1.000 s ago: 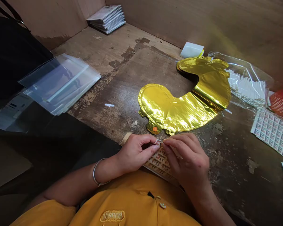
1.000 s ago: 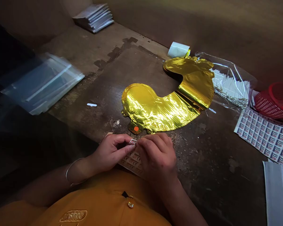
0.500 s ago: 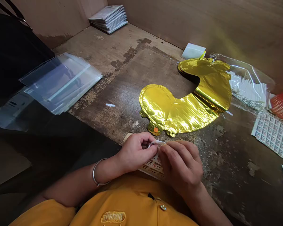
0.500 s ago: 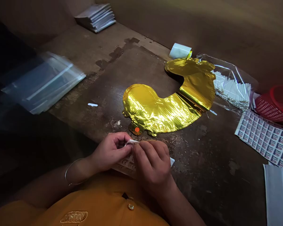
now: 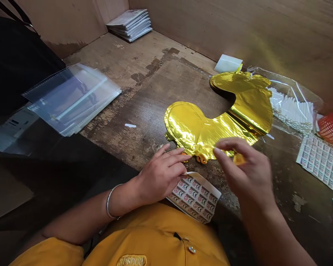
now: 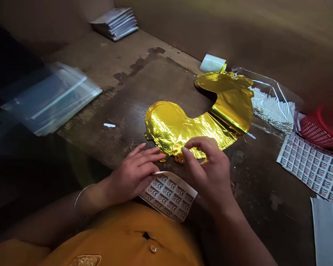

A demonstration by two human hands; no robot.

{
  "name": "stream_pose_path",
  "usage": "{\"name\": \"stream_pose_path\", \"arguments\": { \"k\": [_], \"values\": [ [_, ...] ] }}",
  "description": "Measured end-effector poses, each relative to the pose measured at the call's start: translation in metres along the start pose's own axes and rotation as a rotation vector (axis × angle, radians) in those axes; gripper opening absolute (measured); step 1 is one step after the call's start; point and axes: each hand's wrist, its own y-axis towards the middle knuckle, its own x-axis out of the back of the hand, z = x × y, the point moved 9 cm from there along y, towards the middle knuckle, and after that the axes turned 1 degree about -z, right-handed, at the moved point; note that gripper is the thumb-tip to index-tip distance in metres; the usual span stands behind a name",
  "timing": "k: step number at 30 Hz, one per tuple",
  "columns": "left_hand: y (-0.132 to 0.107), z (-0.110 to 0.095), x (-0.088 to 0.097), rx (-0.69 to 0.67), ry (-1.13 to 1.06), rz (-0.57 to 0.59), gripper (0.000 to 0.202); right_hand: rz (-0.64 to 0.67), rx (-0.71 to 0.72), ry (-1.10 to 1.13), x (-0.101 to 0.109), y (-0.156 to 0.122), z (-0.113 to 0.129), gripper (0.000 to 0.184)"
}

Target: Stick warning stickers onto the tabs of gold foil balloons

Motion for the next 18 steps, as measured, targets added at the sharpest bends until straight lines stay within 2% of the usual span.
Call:
{"name": "stream_pose_path", "arguments": {
  "k": [4,6,18],
  "values": [
    [0.001,0.003,-0.018,-0.067,0.138,0.111,0.016,0.168,0.029,-0.007,-0.042,0.019,-0.026,0.007],
    [0.000,0.006,-0.021,-0.067,0.161,0.118,0.018,0.185,0.013,-0.017,-0.052,0.020,-0.033,0.009],
    [-0.001,0.007,-0.023,-0.067,0.159,0.111,0.019,0.217,-0.052,0.074,-0.055,0.014,-0.037,0.010]
  ]
}}
